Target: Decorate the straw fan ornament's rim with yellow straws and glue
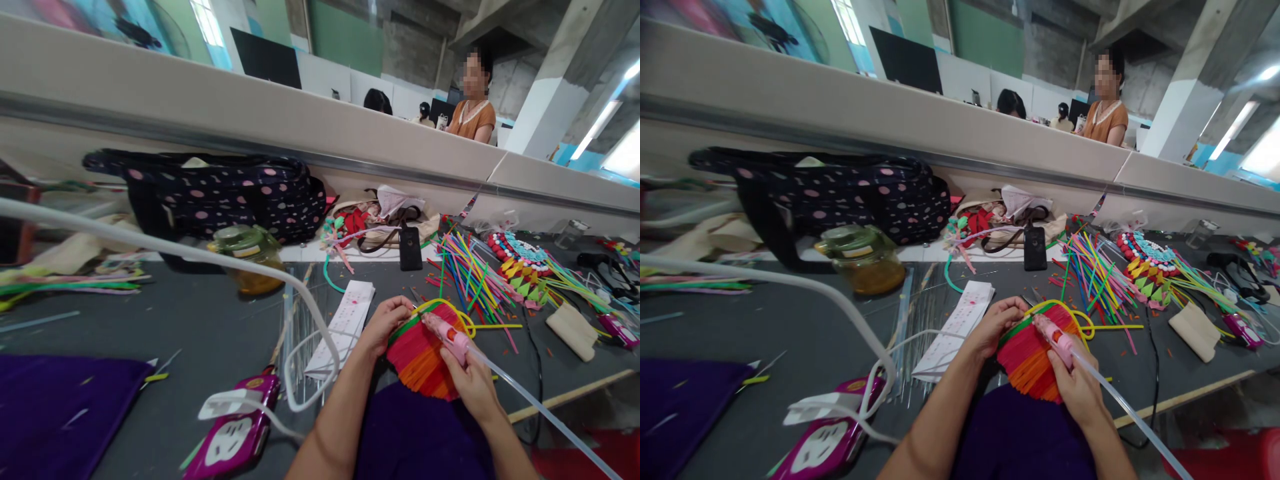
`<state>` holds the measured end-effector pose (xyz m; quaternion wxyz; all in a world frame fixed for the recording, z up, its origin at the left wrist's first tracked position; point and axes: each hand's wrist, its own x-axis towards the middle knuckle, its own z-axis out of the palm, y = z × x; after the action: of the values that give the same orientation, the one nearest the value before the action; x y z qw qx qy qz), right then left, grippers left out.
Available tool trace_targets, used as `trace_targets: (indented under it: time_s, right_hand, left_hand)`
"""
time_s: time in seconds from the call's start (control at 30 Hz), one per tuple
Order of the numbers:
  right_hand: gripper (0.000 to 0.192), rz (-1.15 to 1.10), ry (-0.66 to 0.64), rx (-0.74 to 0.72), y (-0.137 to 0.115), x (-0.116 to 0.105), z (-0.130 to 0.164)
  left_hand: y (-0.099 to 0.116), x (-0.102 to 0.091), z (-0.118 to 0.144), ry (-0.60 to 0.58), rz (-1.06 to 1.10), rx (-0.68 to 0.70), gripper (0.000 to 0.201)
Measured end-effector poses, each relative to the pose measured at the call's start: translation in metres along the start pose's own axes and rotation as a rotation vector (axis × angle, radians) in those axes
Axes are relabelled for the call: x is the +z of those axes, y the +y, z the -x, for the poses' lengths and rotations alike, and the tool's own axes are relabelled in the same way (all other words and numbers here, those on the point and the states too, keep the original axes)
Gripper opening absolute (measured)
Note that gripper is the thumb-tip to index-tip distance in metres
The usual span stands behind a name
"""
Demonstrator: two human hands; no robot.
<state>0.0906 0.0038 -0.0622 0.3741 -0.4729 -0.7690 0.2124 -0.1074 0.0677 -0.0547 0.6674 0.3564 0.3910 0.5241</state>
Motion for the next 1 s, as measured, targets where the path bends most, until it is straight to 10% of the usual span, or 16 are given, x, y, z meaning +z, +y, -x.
trace_targets:
  time_s: [1.0]
  right_hand:
    - [0.039,0.141,0.094,0.047,0.0001,-0.0051,-0.0003]
  left_hand:
    - [0.0025,0.0005,0.0012,0.014,0.012,-0.010,0.011]
